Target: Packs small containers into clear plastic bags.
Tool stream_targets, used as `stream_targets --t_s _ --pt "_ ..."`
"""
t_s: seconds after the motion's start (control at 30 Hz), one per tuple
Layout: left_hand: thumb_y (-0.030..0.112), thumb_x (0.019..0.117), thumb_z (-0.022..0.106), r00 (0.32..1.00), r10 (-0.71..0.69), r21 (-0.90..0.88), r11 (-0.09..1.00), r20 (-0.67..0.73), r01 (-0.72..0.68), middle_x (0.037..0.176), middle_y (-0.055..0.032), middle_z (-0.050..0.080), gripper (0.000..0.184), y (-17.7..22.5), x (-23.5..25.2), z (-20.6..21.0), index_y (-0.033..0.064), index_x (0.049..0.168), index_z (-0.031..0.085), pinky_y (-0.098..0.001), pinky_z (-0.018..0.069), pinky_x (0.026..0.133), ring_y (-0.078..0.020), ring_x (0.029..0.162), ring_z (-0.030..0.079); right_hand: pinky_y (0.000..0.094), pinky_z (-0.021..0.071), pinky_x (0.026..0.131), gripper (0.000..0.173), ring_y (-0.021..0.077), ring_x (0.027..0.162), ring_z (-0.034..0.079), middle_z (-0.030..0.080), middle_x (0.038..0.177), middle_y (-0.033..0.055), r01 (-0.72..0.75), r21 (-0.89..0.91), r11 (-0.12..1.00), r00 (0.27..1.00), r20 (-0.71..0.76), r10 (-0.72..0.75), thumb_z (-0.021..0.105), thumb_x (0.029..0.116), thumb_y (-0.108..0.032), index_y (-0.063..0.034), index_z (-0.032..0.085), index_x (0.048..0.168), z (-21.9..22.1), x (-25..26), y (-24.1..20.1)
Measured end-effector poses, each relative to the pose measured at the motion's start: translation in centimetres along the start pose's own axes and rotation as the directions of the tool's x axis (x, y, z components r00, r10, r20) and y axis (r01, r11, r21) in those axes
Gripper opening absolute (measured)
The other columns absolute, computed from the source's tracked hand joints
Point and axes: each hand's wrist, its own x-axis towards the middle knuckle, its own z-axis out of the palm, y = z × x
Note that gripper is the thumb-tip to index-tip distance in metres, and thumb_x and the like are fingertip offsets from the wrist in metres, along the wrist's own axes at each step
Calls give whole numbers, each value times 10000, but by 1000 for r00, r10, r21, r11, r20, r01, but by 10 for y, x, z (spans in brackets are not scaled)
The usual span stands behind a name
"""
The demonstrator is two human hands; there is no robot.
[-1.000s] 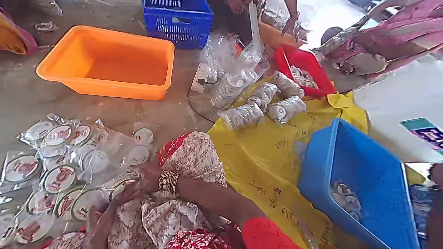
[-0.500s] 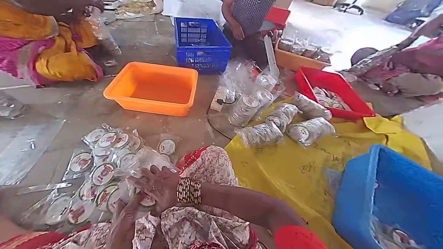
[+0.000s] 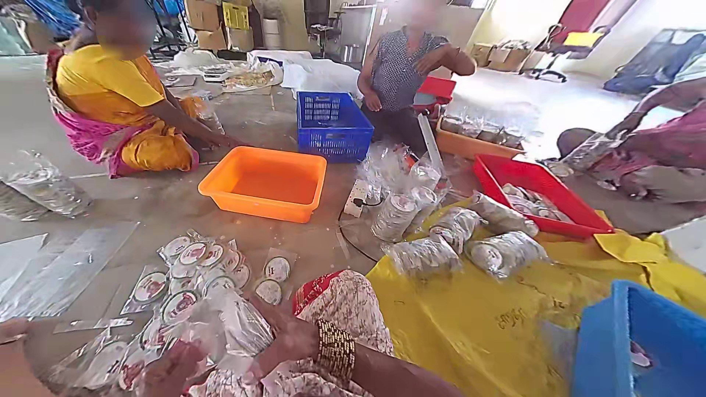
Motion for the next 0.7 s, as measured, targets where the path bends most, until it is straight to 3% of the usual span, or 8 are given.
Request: stream_targets --t_s 0.1,0.13,0.23,0.3,0.37,0.43,0.57,0.7 --pt "168 909 646 975 140 355 915 172 -194 1007 -306 694 343 45 -10 -9 -142 1051 677 -633 509 910 -432 999 682 374 439 1120 971 250 1290 559 493 1416 309 122 -60 991 977 182 -109 816 709 -153 172 298 1463 9 14 -19" --pt "149 939 622 975 57 407 902 216 -142 1163 -368 638 412 69 -21 -12 -181 1185 610 -621 441 1029 -483 1161 610 411 415 1140 962 333 1317 531 467 1424 348 162 -110 981 963 233 -133 844 690 -144 194 337 1435 13 19 -21" --pt "172 1035 510 969 87 280 948 230 -151 1285 -243 610 408 96 -34 -18 -128 1311 542 -291 413 1076 -192 1225 573 459 326 1195 959 444 1402 424 428 1464 382 262 -320 911 940 301 -164 878 652 -321 195 467 1348 18 26 -20" --pt "218 1044 432 929 220 221 931 297 -291 1228 -225 652 425 83 -12 -21 -118 1248 594 -354 474 1039 -200 1163 621 490 390 1161 968 425 1382 472 463 1461 350 190 -444 876 955 292 -59 902 665 -337 145 475 1387 14 22 -20" --pt "-9 936 477 835 444 274 801 327 -533 1038 -307 682 249 65 7 -25 -163 966 670 -571 514 897 -432 1009 670 536 435 1107 954 416 1347 516 474 1470 325 67 -573 817 955 273 113 904 709 -286 98 445 1452 9 18 -21" --pt "-138 827 520 786 516 336 714 342 -615 958 -281 692 198 57 16 -35 -100 840 714 -613 524 821 -478 932 671 586 493 1007 949 411 1299 562 510 1459 275 -4 -745 667 951 202 232 910 714 -332 -3 455 1479 8 14 -17" --pt "-64 880 491 850 497 510 692 176 -511 1008 -214 700 291 49 16 -44 10 889 771 -595 528 840 -435 978 663 615 468 976 1007 421 1232 562 556 1385 206 -48 -919 391 963 61 262 941 626 -396 -149 484 1488 22 9 -10" --pt "50 892 474 930 359 529 776 76 -343 1186 -275 656 334 17 19 -31 -37 1071 742 -647 498 897 -485 1101 628 570 482 983 995 408 1174 610 609 1355 203 117 -955 273 989 138 58 924 600 -470 -130 553 1459 44 -3 7"
